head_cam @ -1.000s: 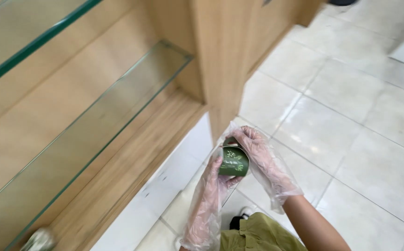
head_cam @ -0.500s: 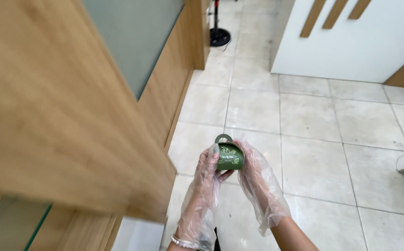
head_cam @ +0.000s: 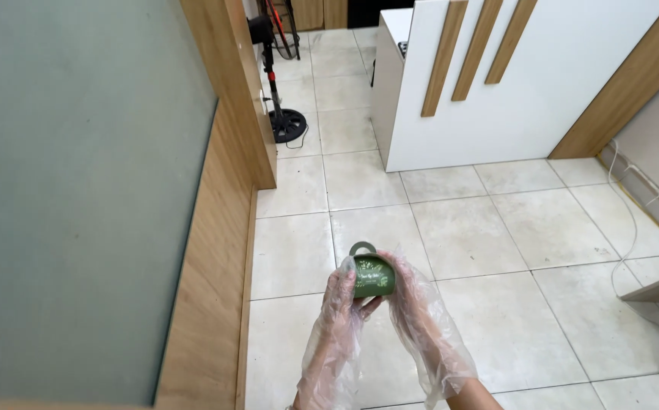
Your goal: Moving packaged candles from a work table and arranging them on display shelves.
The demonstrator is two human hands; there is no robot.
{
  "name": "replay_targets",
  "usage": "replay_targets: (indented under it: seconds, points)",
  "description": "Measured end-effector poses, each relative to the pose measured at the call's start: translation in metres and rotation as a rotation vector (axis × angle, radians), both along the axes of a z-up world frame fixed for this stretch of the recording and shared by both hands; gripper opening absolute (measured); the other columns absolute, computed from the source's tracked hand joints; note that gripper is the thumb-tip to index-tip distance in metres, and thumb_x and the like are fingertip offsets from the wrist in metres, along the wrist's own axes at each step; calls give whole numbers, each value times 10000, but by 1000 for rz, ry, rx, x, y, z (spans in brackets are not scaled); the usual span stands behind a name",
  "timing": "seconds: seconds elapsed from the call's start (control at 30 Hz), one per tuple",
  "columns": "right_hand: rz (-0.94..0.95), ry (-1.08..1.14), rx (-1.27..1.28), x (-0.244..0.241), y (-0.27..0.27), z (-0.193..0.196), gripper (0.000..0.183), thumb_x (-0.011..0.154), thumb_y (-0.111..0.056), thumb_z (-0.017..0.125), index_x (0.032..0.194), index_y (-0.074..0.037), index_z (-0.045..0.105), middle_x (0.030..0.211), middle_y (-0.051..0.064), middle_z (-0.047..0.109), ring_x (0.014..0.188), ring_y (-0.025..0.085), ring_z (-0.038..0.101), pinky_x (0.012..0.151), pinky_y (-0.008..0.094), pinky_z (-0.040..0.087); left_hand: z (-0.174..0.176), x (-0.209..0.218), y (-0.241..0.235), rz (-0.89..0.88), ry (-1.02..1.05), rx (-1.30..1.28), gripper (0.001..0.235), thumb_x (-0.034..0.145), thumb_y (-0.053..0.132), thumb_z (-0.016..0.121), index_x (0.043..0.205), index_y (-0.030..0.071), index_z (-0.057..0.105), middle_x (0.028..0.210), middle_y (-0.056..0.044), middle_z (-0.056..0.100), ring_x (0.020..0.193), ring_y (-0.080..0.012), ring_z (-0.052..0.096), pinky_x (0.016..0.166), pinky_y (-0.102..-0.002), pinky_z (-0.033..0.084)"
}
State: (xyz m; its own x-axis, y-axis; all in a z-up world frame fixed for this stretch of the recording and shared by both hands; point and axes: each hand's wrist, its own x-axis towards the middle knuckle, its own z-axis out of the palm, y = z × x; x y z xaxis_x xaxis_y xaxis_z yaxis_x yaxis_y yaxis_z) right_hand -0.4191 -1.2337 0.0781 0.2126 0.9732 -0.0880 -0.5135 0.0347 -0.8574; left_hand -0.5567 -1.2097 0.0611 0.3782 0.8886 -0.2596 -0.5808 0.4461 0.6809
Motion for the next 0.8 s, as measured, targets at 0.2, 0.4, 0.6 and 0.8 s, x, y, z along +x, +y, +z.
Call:
replay_targets:
  seconds: [0.2, 0.4, 0.6, 0.8]
  points:
    - [31, 24, -82, 16, 123, -19, 470, 969, -339, 606, 1291, 3, 626, 1066, 128, 710, 895, 203, 664, 718, 355, 533, 1, 13, 113, -31, -46, 33, 647, 922, 528, 632, 1386, 106, 475, 1277, -127, 631, 1157, -242, 652, 1000, -433, 555]
    - [-36, 27, -152, 56, 281, -39, 437, 1025, -334, 588, 1261, 28, 653, 1043, 116, 703, 884, 169, 657, 743, 287, 548, -46, 61, 270, -10, -114, 3, 634, 897, 469, 666, 1390, 148, 428, 1276, -116, 613, 1161, -257, 646, 1017, -486, 560]
    - [-15, 10, -94, 121, 456, -63, 427, 976, -324, 594, 1264, -13, 647, 1081, 94, 705, 949, 188, 651, 819, 361, 524, -28, 116, 437, 27, -61, 82, 693, 876, 509, 699, 1389, 130, 428, 1297, -128, 613, 1196, -272, 651, 1023, -449, 569]
    - [74, 7, -51, 153, 598, -70, 563, 982, -418, 606, 1380, -20, 592, 1284, 127, 638, 1160, 211, 600, 1034, 360, 461, -26, 140, 576, 91, 19, 110, 724, 880, 536, 700, 1376, 83, 430, 1279, -139, 610, 1178, -280, 651, 1005, -435, 568]
